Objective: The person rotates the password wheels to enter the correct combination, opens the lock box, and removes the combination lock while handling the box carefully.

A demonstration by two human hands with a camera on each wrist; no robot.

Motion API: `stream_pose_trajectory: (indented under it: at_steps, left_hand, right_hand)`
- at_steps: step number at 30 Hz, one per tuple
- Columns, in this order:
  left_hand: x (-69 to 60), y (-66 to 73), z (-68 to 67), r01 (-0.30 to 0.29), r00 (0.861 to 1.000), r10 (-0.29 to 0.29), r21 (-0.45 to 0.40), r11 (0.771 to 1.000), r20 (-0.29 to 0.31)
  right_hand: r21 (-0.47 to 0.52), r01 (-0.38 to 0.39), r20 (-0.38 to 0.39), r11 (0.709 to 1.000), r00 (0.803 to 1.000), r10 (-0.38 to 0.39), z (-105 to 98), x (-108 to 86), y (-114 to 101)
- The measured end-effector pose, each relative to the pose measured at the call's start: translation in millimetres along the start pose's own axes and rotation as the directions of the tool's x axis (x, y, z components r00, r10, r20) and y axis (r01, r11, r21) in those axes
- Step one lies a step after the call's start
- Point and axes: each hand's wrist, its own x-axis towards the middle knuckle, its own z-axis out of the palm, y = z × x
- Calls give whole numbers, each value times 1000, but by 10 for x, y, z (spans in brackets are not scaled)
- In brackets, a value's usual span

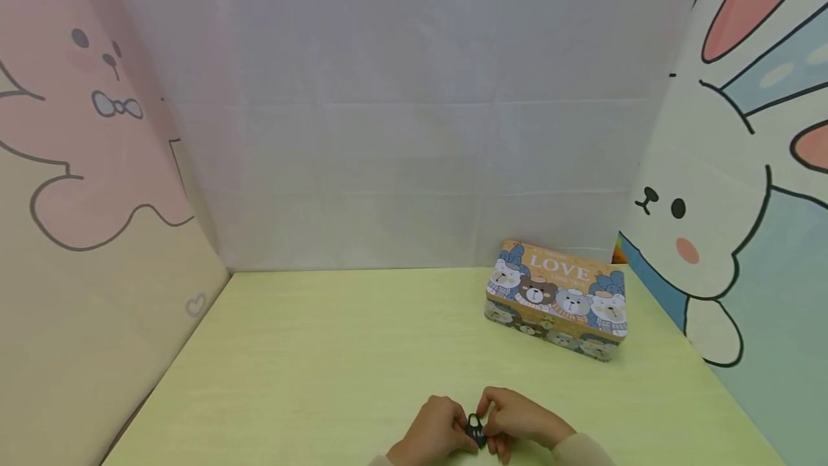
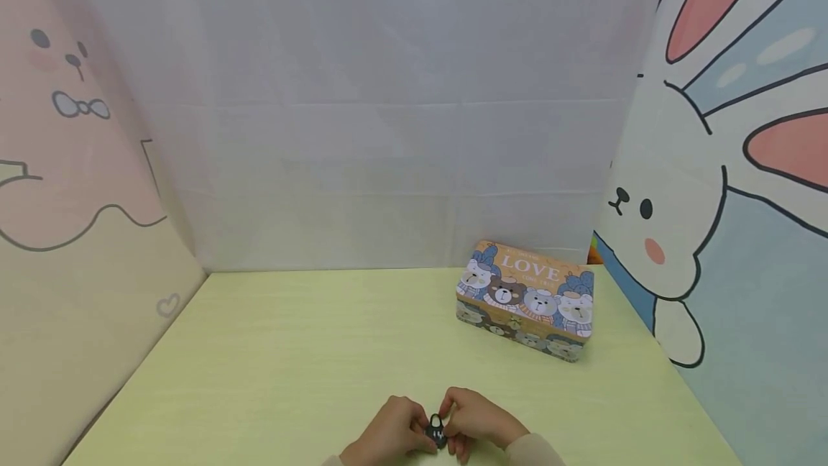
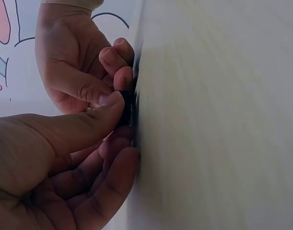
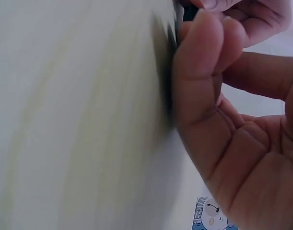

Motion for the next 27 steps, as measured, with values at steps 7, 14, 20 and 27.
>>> stream_pose_trajectory:
  at_steps: [7, 14, 20, 27]
  left_hand:
    - [3, 30, 45, -23, 1000, 23, 112, 993, 1]
    - [-6, 57, 54, -22, 999, 25, 118, 993, -23]
    - [-19, 56, 44, -15, 999, 20, 108, 994, -40]
    - [-34, 41, 13, 37, 999, -35, 59, 998, -28]
  right_hand:
    - [-25, -9, -11, 1000, 1000, 9, 9, 18, -10]
    - [-59, -6, -5, 998, 1000, 5, -26, 26, -15]
    - [-21, 1, 12, 1000, 1000, -1, -32, 14, -19]
    - [-3, -10, 36, 1000, 999, 10, -53, 5, -37]
